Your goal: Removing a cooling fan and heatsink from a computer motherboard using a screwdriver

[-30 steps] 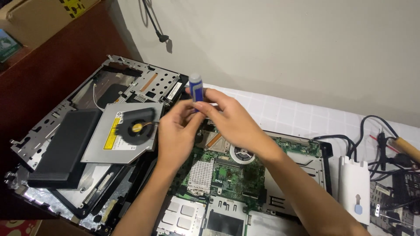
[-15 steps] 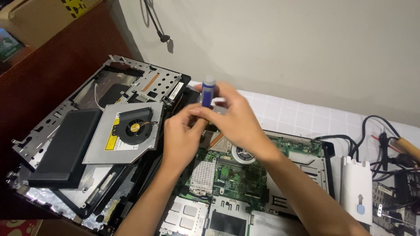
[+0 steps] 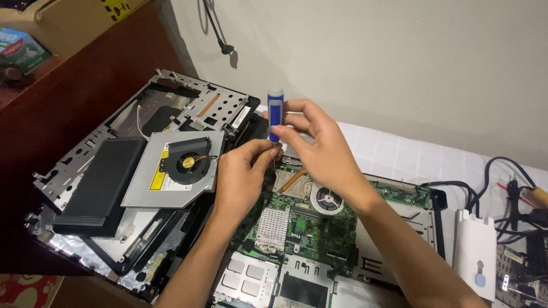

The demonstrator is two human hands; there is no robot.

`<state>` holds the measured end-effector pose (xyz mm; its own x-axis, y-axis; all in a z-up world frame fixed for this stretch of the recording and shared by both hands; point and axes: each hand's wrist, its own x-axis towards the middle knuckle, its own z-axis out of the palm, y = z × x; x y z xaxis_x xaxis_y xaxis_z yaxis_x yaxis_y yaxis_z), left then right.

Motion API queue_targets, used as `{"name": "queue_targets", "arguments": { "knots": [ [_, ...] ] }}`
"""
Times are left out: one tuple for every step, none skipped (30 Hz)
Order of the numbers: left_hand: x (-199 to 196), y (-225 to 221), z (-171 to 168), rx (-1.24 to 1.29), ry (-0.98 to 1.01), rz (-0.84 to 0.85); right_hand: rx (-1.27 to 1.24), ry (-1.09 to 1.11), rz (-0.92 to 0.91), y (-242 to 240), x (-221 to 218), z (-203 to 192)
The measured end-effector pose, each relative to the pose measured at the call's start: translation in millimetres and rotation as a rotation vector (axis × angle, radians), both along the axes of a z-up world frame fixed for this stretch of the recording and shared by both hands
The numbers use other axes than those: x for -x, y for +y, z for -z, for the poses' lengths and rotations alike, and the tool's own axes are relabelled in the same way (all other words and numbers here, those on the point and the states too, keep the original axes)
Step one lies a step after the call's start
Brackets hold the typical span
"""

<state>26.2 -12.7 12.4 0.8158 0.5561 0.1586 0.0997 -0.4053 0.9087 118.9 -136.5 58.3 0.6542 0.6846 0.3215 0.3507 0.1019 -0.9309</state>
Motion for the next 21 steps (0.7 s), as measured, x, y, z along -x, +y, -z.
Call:
{"name": "queue_targets", "arguments": {
  "knots": [
    [1.9, -1.6, -3.2, -0.001, 0.001, 0.0, -0.001, 0.001, 0.0, 3.3, 0.2, 4.7],
    [3.7, -3.1, -6.5, -0.027, 0.008, -0.024, -0.014, -0.021, 0.048, 6.7, 0.3, 9.4],
    [5.2, -4.9, -9.8, -0.052, 0.014, -0.049, -0.027, -0.045, 0.095, 9.8, 0.2, 13.8],
    [6.2, -5.5, -11.7, -0.052, 0.014, -0.049, -0.027, -0.045, 0.095, 11.3, -0.4, 19.3],
    [7.2, -6.2, -13.5, -0.061, 0.023, -0.058, -0.043, -0.073, 0.139, 12.7, -1.0, 24.9],
    [8.3, -7.0, -15.4, -0.07, 0.032, -0.067, -0.058, -0.101, 0.182, 14.1, -1.5, 30.4],
    [8.6, -6.3, -12.3, -0.071, 0.03, -0.069, -0.06, -0.102, 0.181, 15.1, -1.1, 32.5],
    [9.0, -5.5, -9.3, -0.09, 0.001, -0.063, -0.074, -0.161, 0.225, 16.2, -0.8, 34.5],
    [8.8, -4.9, -6.2, -0.108, -0.027, -0.056, -0.088, -0.219, 0.272, 17.0, -0.8, 36.7],
    [6.0, -3.3, -4.7, -0.109, -0.029, -0.055, -0.088, -0.221, 0.272, 17.8, -1.5, 37.4],
    [3.4, -1.8, -3.0, -0.114, -0.032, -0.05, -0.087, -0.221, 0.258, 18.5, -2.0, 38.3],
    [0.9, -0.3, -1.2, -0.119, -0.034, -0.044, -0.087, -0.222, 0.244, 19.3, -2.4, 39.4],
    [1.4, -0.2, -0.8, -0.118, -0.033, -0.045, -0.085, -0.221, 0.244, 18.7, -3.0, 38.8],
    [2.2, -0.2, -0.4, -0.116, -0.039, -0.05, -0.077, -0.22, 0.21, 18.0, -3.4, 38.2],
    [2.4, 0.0, -0.6, -0.117, -0.047, -0.055, -0.071, -0.221, 0.176, 17.6, -4.4, 37.0],
    [2.1, 0.5, 1.1, -0.118, -0.047, -0.055, -0.071, -0.221, 0.175, 16.4, -1.2, 31.9],
    [1.5, 1.2, 2.3, -0.13, -0.043, -0.064, -0.067, -0.175, 0.133, 15.4, 1.7, 26.3],
    [0.9, 1.9, 3.5, -0.143, -0.039, -0.073, -0.063, -0.128, 0.092, 14.4, 4.7, 20.6],
    [0.2, 3.2, 7.5, -0.144, -0.043, -0.073, -0.065, -0.131, 0.092, 15.0, 8.0, 20.1],
    [-0.6, 4.5, 11.8, -0.179, -0.047, -0.081, -0.059, -0.121, 0.116, 15.6, 11.3, 19.7],
    [-1.1, 5.2, 16.6, -0.211, -0.049, -0.088, -0.051, -0.107, 0.142, 15.6, 14.9, 20.1]
  ]
}}
